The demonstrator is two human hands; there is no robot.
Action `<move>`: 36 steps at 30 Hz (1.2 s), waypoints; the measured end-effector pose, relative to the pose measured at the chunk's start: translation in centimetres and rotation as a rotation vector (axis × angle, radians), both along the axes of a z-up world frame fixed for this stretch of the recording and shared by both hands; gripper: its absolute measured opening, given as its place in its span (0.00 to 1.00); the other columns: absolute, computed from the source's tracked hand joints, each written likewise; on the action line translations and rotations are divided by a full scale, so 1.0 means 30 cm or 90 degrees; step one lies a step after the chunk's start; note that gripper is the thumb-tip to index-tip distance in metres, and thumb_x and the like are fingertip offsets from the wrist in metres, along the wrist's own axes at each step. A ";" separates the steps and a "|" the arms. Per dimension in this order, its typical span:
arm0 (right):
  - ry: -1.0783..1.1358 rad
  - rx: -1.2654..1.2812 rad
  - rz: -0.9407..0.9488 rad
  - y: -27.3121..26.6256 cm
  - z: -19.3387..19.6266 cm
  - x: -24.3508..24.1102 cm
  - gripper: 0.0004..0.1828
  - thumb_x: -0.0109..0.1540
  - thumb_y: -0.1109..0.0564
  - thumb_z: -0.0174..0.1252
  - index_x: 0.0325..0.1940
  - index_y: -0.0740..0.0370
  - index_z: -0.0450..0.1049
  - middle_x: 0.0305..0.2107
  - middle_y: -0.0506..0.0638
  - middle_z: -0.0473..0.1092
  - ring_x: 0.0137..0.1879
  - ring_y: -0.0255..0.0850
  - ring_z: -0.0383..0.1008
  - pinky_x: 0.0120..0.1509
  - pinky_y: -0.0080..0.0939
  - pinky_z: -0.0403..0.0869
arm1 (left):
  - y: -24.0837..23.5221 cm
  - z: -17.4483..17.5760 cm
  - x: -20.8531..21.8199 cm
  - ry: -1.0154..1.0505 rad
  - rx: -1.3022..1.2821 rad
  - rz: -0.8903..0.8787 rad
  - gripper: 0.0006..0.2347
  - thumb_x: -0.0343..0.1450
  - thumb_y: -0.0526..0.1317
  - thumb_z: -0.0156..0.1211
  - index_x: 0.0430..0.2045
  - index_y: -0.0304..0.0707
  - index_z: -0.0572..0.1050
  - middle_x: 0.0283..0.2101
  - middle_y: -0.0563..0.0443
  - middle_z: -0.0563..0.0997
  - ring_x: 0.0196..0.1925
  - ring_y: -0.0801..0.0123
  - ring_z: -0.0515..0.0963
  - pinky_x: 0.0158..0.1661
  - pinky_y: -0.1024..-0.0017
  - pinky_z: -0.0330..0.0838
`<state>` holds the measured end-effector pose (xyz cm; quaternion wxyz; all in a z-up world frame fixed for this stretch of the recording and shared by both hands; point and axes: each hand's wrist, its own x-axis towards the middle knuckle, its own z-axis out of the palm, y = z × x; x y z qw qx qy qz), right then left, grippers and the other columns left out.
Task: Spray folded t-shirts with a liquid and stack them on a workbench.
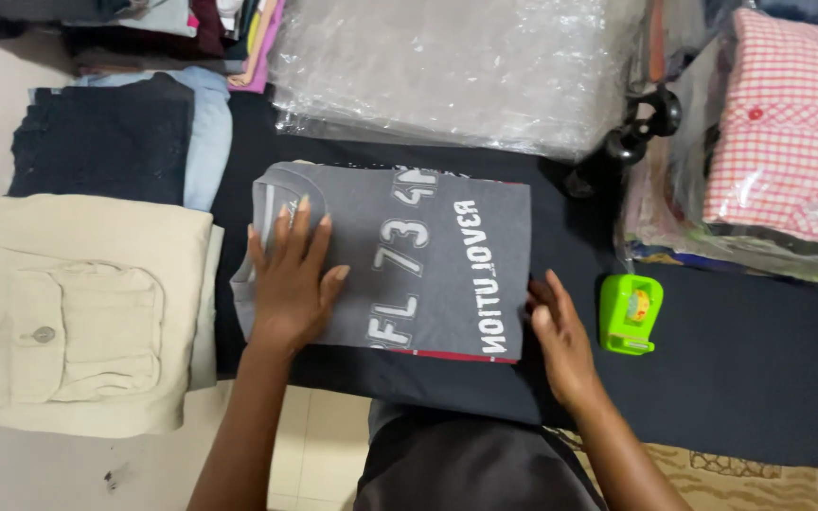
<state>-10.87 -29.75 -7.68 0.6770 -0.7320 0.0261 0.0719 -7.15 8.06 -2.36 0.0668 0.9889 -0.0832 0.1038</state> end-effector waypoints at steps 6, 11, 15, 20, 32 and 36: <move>0.269 0.187 -0.048 0.047 0.093 0.214 0.47 0.62 0.36 0.52 0.80 0.56 0.48 0.71 0.55 0.56 0.74 0.46 0.56 0.73 0.52 0.57 | -0.343 0.096 0.079 -0.051 -0.041 -0.121 0.27 0.76 0.56 0.51 0.65 0.39 0.67 0.74 0.41 0.62 0.77 0.46 0.56 0.69 0.33 0.41; 0.172 0.104 -0.052 0.053 -0.040 0.263 0.48 0.61 0.43 0.63 0.78 0.65 0.51 0.63 0.60 0.66 0.68 0.46 0.66 0.73 0.46 0.62 | -0.419 0.134 0.093 -0.066 -0.075 -0.128 0.28 0.72 0.58 0.54 0.62 0.38 0.71 0.69 0.41 0.69 0.72 0.46 0.62 0.66 0.32 0.47; 0.187 0.073 -0.065 0.046 -0.011 0.263 0.51 0.57 0.46 0.67 0.78 0.63 0.51 0.54 0.57 0.69 0.60 0.44 0.71 0.63 0.45 0.70 | -0.426 0.142 0.086 -0.050 -0.089 -0.111 0.28 0.72 0.59 0.55 0.60 0.37 0.72 0.67 0.41 0.70 0.71 0.46 0.64 0.65 0.32 0.49; -0.066 -0.140 -0.129 -0.003 0.068 0.265 0.50 0.58 0.47 0.68 0.78 0.63 0.53 0.54 0.60 0.68 0.60 0.49 0.70 0.66 0.45 0.70 | -0.430 0.145 0.085 -0.063 -0.089 -0.110 0.27 0.72 0.57 0.55 0.59 0.36 0.72 0.67 0.41 0.70 0.70 0.45 0.64 0.64 0.33 0.50; -0.447 -0.260 -0.322 -0.090 0.205 0.637 0.48 0.70 0.52 0.64 0.82 0.73 0.41 0.75 0.73 0.51 0.82 0.63 0.52 0.85 0.53 0.51 | -0.424 0.117 0.080 -0.063 -0.073 -0.089 0.28 0.72 0.58 0.54 0.60 0.37 0.72 0.68 0.41 0.68 0.70 0.47 0.63 0.66 0.34 0.49; -0.194 -0.215 -0.273 -0.101 0.267 0.699 0.26 0.68 0.50 0.57 0.68 0.65 0.71 0.54 0.64 0.76 0.60 0.53 0.77 0.70 0.46 0.73 | -0.426 0.099 0.083 -0.063 -0.069 -0.086 0.28 0.72 0.59 0.52 0.61 0.38 0.72 0.68 0.42 0.68 0.71 0.48 0.63 0.66 0.35 0.47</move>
